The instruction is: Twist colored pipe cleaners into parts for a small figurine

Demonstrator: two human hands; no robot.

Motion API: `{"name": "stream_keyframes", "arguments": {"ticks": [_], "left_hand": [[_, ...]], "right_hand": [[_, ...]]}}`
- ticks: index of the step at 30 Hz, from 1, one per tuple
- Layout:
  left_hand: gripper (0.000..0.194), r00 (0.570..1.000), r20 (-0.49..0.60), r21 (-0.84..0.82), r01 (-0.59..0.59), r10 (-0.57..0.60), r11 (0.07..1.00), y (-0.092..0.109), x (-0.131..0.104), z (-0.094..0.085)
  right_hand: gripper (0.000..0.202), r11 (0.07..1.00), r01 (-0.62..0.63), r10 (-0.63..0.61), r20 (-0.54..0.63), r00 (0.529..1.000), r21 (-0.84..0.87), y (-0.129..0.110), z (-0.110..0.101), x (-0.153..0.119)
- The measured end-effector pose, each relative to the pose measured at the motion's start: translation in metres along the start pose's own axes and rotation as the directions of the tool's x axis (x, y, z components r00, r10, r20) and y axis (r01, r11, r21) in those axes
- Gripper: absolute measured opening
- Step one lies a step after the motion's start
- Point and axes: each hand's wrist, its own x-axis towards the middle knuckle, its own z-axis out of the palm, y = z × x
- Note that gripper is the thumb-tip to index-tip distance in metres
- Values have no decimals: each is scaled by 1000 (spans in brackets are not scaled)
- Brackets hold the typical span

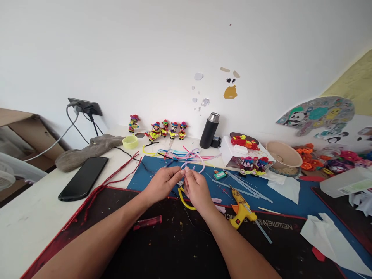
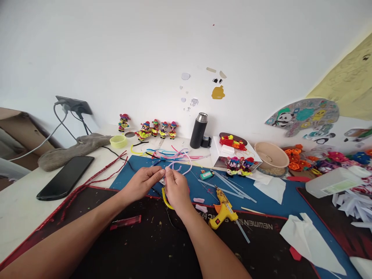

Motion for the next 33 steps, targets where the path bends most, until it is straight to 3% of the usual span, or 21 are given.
{"name": "stream_keyframes", "arguments": {"ticks": [7,13,16,24,28,33], "left_hand": [[50,998,19,-211,67,-64,975,-5,1,6],[51,998,42,-296,63,-53,953,-6,1,-6],[42,999,31,-255,20,-13,967,-4,2,-11],[31,993,48,71,-112,109,991,-5,-2,-11],[34,992,42,43,-120,118,992,-3,-1,-13],[39,999,22,-23,-39,39,999,-4,1,-15]], "right_hand": [[60,998,-2,3,-8,1000,60,-4,-2,2],[60,998,-4,3,6,1000,69,-12,-5,2],[61,996,-12,13,-7,1000,83,-15,-6,1],[59,1000,6,-5,-5,1000,23,-1,-7,3],[59,1000,-19,18,39,999,24,-5,-6,2],[60,1000,-4,4,56,998,-5,-13,-5,-1]]}}
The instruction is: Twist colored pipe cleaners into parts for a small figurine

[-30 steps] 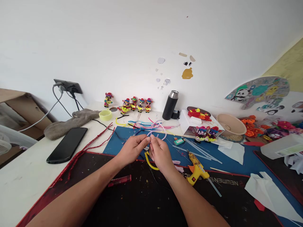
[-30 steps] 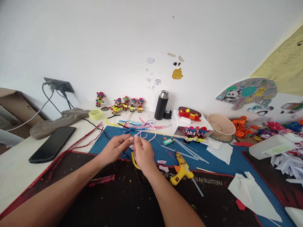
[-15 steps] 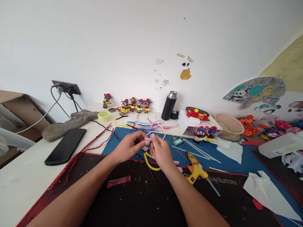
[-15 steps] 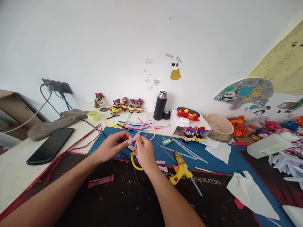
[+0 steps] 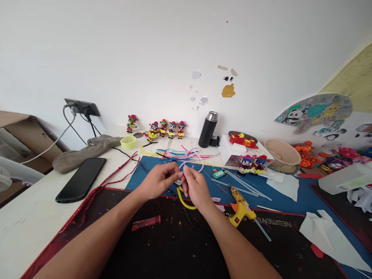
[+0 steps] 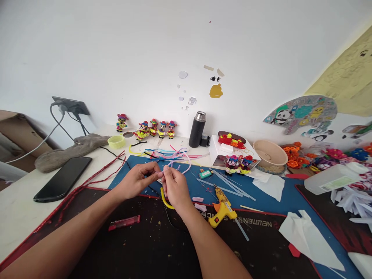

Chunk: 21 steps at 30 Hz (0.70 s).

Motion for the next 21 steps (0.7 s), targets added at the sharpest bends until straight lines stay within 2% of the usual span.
{"name": "stream_keyframes", "arguments": {"ticks": [6,13,21], "left_hand": [[40,1000,-13,-62,8,-9,998,-2,1,3],[36,998,9,43,-56,56,997,2,-1,0],[40,999,-10,134,-46,48,990,3,-1,0]], "right_hand": [[61,999,18,-20,-37,999,-45,3,-3,2],[60,993,51,-58,-61,996,-109,9,-5,3],[60,986,75,-88,-84,993,-150,17,-3,3]]}}
